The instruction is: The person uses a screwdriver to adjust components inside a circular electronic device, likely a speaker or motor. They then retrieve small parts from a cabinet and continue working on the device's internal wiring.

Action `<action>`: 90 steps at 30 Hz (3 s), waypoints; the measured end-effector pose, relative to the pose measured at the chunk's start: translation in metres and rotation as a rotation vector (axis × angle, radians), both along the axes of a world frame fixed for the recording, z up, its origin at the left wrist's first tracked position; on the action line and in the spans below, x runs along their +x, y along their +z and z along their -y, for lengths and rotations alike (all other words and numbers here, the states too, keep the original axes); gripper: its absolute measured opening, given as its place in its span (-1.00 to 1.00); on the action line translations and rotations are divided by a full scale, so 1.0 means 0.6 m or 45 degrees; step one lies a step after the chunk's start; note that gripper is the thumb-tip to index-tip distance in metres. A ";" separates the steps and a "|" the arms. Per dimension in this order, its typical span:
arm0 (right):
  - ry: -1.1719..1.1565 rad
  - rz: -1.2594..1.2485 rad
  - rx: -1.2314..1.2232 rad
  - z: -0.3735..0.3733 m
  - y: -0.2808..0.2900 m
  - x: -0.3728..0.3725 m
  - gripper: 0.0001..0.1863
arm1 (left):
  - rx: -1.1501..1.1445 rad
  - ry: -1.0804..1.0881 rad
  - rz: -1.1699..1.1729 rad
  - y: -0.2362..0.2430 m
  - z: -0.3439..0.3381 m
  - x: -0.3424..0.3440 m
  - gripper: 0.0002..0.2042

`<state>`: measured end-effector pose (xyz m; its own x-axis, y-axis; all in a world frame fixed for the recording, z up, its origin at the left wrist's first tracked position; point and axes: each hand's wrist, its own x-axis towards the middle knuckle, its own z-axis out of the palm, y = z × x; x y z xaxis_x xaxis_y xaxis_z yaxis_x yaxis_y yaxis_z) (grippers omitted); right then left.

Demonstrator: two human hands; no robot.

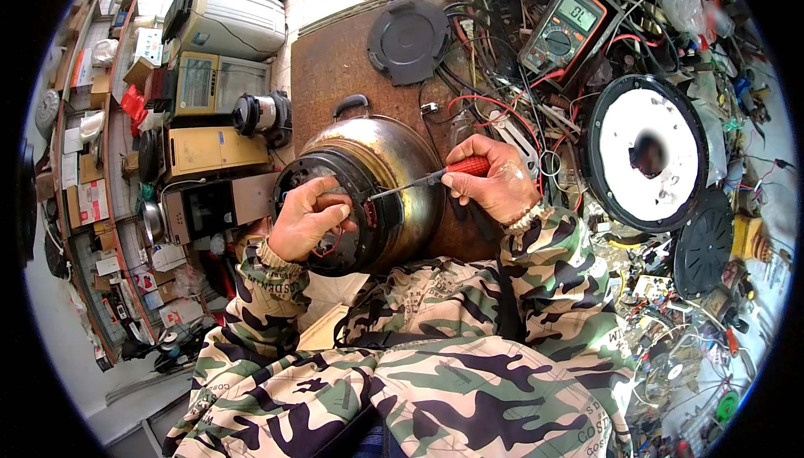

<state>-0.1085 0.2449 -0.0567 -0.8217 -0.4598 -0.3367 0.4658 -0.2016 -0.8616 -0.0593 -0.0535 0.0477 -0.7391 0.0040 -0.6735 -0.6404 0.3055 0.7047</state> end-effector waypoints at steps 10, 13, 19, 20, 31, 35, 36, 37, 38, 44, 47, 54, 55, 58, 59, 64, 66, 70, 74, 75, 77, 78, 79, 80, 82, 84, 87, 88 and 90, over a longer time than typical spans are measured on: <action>-0.020 -0.018 0.024 0.000 0.004 0.011 -0.79 | -0.175 -0.218 -0.053 -0.005 0.000 -0.008 -0.52; -0.026 -0.006 0.028 -0.001 0.004 0.015 -0.79 | -0.224 -0.178 -0.103 -0.011 -0.007 0.001 -0.51; -0.043 0.033 0.011 -0.001 0.001 0.022 -0.79 | -0.285 -0.145 -0.146 -0.021 -0.006 0.012 -0.47; -0.045 0.025 0.016 -0.001 -0.001 0.022 -0.79 | -0.287 -0.139 -0.164 -0.024 -0.009 0.013 -0.47; -0.039 0.029 -0.002 -0.001 -0.012 0.022 -0.79 | -0.194 -0.125 -0.278 -0.048 0.009 0.029 -0.47; -0.014 0.040 -0.015 -0.002 -0.007 0.017 -0.79 | -0.193 -0.136 -0.301 -0.050 0.010 0.029 -0.48; -0.006 0.039 -0.028 -0.002 -0.007 0.015 -0.79 | -0.195 -0.140 -0.306 -0.049 0.010 0.029 -0.49; 0.015 0.049 -0.004 -0.003 -0.005 0.013 -0.79 | -0.192 -0.135 -0.303 -0.050 0.011 0.030 -0.49; 0.036 0.059 0.021 -0.006 -0.001 0.010 -0.80 | -0.190 -0.130 -0.299 -0.051 0.012 0.031 -0.49; 0.167 0.119 0.096 -0.015 0.014 -0.007 -0.82 | -0.182 -0.120 -0.293 -0.054 0.013 0.029 -0.51; 0.144 0.050 0.046 -0.010 -0.001 -0.004 -0.81 | -0.175 -0.129 -0.298 -0.054 0.014 0.028 -0.51; 0.093 -0.161 -0.070 -0.006 -0.010 -0.028 -0.79 | -0.168 -0.115 -0.294 -0.053 0.013 0.029 -0.52; 0.107 -0.081 -0.033 -0.006 -0.001 -0.031 -0.79 | -0.178 -0.117 -0.288 -0.052 0.012 0.030 -0.52; 0.142 -0.023 0.089 -0.001 0.005 -0.030 -0.76 | -0.195 -0.122 -0.284 -0.050 0.011 0.038 -0.51; 0.161 -0.025 0.113 -0.001 0.008 -0.031 -0.75 | -0.192 -0.124 -0.290 -0.051 0.011 0.042 -0.51; 0.170 0.011 0.173 -0.001 0.030 -0.026 -0.76 | -0.245 -0.257 -0.318 -0.044 0.016 0.043 -0.32; 0.022 -0.082 0.057 0.007 0.011 -0.011 -0.78 | -0.259 -0.268 -0.342 -0.046 0.016 0.043 -0.26; 0.097 -0.051 0.110 -0.003 0.011 -0.007 -0.79 | -0.269 -0.207 -0.351 -0.061 0.023 0.051 -0.21; 0.249 0.019 0.194 -0.014 0.027 -0.014 -0.80 | -0.293 -0.235 -0.355 -0.059 0.021 0.049 -0.21; 0.248 0.008 0.198 -0.014 0.027 -0.015 -0.80 | -0.292 -0.243 -0.354 -0.059 0.022 0.048 -0.21; 0.246 -0.016 0.208 -0.012 0.025 -0.015 -0.80 | -0.272 -0.232 -0.352 -0.060 0.023 0.048 -0.21; 0.159 -0.061 0.127 -0.007 0.018 -0.011 -0.80 | -0.252 -0.213 -0.350 -0.063 0.023 0.050 -0.21; 0.071 -0.106 0.046 0.000 0.009 -0.005 -0.80 | -0.231 -0.194 -0.349 -0.064 0.023 0.052 -0.20; -0.015 -0.150 -0.034 0.004 0.003 -0.002 -0.80 | -0.221 -0.190 -0.352 -0.065 0.023 0.052 -0.21; 0.069 -0.106 0.018 0.001 0.007 -0.006 -0.73 | -0.207 -0.170 -0.352 -0.066 0.024 0.055 -0.21; 0.194 -0.020 0.174 -0.012 0.028 -0.016 -0.73 | -0.225 -0.209 -0.335 -0.065 0.024 0.053 -0.23; 0.238 0.011 0.301 -0.010 0.043 -0.023 -0.69 | -0.253 -0.253 -0.344 -0.060 0.023 0.051 -0.23; 0.237 -0.026 0.346 -0.009 0.045 -0.023 -0.68 | -0.263 -0.268 -0.353 -0.059 0.023 0.051 -0.23; 0.116 -0.001 0.094 -0.002 0.022 -0.010 -0.71 | -0.239 -0.238 -0.346 -0.061 0.023 0.053 -0.23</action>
<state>-0.1147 0.2461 -0.0438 -0.7777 -0.5067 -0.3720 0.4790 -0.0944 -0.8727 -0.0275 -0.0671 0.0110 -0.8891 0.0508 -0.4548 -0.3590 0.5391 0.7619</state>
